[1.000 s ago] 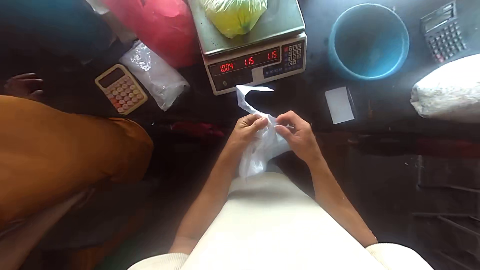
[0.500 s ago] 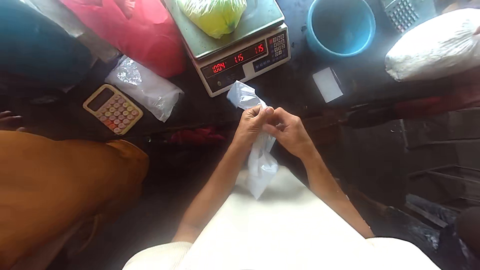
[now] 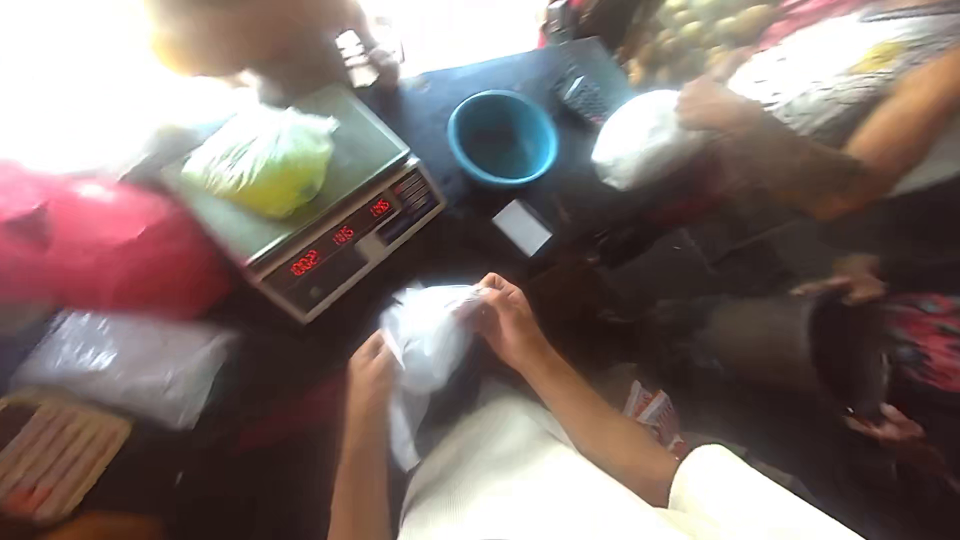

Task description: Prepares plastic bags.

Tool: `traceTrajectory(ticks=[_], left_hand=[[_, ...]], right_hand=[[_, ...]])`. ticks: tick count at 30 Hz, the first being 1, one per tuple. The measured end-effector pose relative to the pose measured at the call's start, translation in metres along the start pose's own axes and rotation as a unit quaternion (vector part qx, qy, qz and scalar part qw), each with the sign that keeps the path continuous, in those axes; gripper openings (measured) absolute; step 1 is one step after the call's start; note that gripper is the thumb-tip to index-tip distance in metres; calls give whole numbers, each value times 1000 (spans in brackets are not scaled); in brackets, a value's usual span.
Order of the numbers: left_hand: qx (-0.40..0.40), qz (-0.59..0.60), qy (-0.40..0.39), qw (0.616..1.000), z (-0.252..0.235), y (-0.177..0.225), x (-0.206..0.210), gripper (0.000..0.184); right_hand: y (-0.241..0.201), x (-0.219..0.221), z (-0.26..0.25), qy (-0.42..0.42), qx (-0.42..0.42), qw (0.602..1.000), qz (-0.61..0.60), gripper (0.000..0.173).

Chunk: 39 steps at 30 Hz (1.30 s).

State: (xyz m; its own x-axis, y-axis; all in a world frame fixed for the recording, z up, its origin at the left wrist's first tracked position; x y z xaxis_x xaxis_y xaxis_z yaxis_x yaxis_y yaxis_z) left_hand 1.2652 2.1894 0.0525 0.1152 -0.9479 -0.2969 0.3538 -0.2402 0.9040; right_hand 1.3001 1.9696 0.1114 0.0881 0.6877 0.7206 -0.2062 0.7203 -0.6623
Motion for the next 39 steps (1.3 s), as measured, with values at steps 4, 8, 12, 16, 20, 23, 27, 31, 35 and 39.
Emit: traceTrajectory(ticks=[4,8,12,16,20,23,27,31,35,39], left_hand=[[-63,76,106,989,-5,-22,-40,15],[-14,175,89,980,-6,16,-26,23],[131,-139,12,981,-14,48,-33,18],[238,-189,-15,953,9,76,-61,38],[346,-182,66,918,51,133,-48,32],[389,-295,20,872,104,132,-24,23],[386,-334,-110,853,153,57,15,18],[286,-68,6,956,174,14,-48,36],[75,111,0,991,136,-38,-50,82],[-30,276,-6,961,103,-30,-28,27]], right_hand=[[-57,-48,8,59,-1,977,-203,24],[-85,-72,14,44,-63,996,-41,17],[-134,-109,32,113,-153,948,253,11],[-194,-79,67,73,-158,849,500,23],[-65,4,83,-264,72,807,523,34],[24,18,92,-304,160,891,296,69],[58,44,75,-178,134,962,157,23],[57,41,78,-202,94,945,240,16],[66,23,75,-243,142,931,230,12],[64,4,74,-205,102,940,255,17]])
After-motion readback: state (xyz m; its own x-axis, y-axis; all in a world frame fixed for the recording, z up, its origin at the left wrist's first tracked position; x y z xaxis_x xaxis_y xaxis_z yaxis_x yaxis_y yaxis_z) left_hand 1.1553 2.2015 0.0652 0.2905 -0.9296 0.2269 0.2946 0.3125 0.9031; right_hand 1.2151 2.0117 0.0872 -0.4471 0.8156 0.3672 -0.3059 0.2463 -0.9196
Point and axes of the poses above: each hand's wrist, its own z-axis away from the middle knuckle, its own x-axis out of the palm, y = z × x, the point moved 5 cm from there along -z, towards the middle knuckle, and after that the axes turned 12 degrees about -z, right-handed, at the moved point
